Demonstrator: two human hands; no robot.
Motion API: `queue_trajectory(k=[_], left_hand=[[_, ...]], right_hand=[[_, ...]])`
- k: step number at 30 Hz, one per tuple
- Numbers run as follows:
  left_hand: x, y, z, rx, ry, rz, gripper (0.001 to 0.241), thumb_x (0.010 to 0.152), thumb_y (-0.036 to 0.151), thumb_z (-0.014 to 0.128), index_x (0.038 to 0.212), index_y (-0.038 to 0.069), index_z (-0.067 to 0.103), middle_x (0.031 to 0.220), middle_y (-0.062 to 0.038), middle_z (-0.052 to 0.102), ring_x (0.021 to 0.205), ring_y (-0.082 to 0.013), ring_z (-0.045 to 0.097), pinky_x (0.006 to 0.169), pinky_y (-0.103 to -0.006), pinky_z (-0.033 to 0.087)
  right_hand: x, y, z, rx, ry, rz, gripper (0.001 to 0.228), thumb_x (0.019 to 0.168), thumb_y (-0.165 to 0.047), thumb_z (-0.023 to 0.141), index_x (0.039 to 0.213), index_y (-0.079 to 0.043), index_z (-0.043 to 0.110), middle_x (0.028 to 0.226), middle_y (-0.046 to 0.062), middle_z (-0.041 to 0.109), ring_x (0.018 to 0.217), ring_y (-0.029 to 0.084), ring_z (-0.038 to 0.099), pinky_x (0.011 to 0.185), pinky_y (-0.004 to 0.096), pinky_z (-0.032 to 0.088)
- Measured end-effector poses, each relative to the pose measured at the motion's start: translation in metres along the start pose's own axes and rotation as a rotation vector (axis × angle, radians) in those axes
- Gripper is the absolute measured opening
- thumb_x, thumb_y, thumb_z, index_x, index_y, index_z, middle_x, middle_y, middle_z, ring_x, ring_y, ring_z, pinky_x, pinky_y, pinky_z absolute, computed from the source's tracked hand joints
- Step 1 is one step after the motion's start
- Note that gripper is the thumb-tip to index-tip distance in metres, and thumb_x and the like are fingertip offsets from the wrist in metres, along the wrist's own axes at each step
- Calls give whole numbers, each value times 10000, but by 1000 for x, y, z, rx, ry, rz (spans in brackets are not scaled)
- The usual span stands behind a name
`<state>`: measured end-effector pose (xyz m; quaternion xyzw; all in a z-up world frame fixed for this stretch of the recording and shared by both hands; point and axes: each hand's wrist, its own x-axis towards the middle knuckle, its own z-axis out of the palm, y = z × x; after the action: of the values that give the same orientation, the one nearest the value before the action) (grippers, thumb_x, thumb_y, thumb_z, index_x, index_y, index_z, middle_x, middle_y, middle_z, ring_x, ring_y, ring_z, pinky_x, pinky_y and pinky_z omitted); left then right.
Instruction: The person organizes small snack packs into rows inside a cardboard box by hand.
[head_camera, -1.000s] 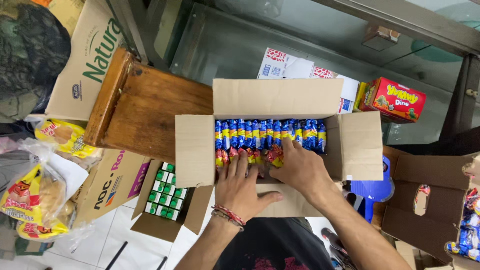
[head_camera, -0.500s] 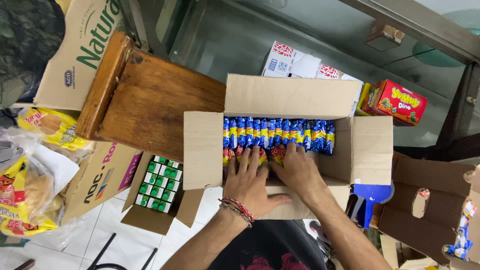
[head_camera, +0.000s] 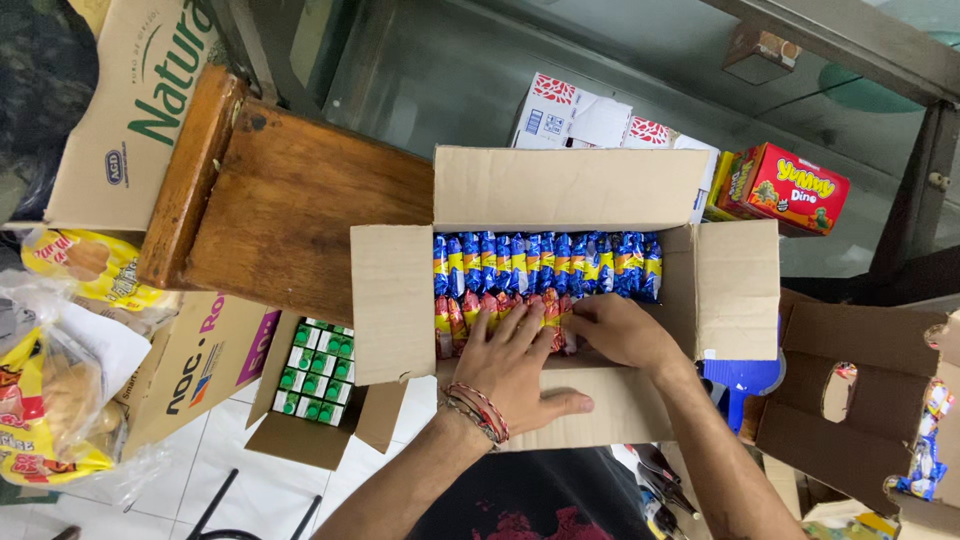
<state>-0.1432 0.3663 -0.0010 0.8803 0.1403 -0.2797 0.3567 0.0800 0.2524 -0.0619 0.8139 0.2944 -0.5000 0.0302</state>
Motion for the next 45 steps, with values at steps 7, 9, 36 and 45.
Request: queue_trajectory(k=[7, 9, 36, 45], left_hand=[[9, 17, -5, 89, -78, -129, 1375, 990, 1102, 265, 1937, 129, 484, 2157, -130, 157, 1972, -380, 125, 1530, -749, 25], [7, 17, -6, 98, -85, -133, 1351, 1014, 1094, 256, 1944, 139, 482, 2158, -125, 165, 1972, -373, 134, 1531, -748, 41], [88, 216, 118, 243, 465, 649, 931, 1174, 870, 723, 1735, 127, 750, 1893, -112, 691, 1731, -299, 640, 1438, -621, 404], [131, 351, 135, 192, 560, 822, 455, 1241, 606, 815, 1353, 173, 896, 1745, -166, 800, 1566, -331, 803, 1332, -578, 559]], right_hand=[[13, 17, 10, 47, -25, -1, 516, 1191, -600, 766, 1480, -229, 978, 1387, 136, 1000, 1458, 422, 878, 1206, 573, 683], [4, 14, 4, 53, -38, -4, 523, 1198, -602, 766, 1514, -239, 972, 1407, 123, 999, 1466, 402, 881, 1212, 555, 686], [-235, 499, -124, 193, 274, 76, 554, 1211, -401, 706, 1745, -258, 753, 1791, -39, 840, 1595, 192, 825, 1334, 405, 615], [-73, 552, -14, -301, -48, -343, 922, 1046, -410, 1039, 1826, -209, 591, 2024, 146, 352, 1669, 495, 572, 1319, 648, 566]])
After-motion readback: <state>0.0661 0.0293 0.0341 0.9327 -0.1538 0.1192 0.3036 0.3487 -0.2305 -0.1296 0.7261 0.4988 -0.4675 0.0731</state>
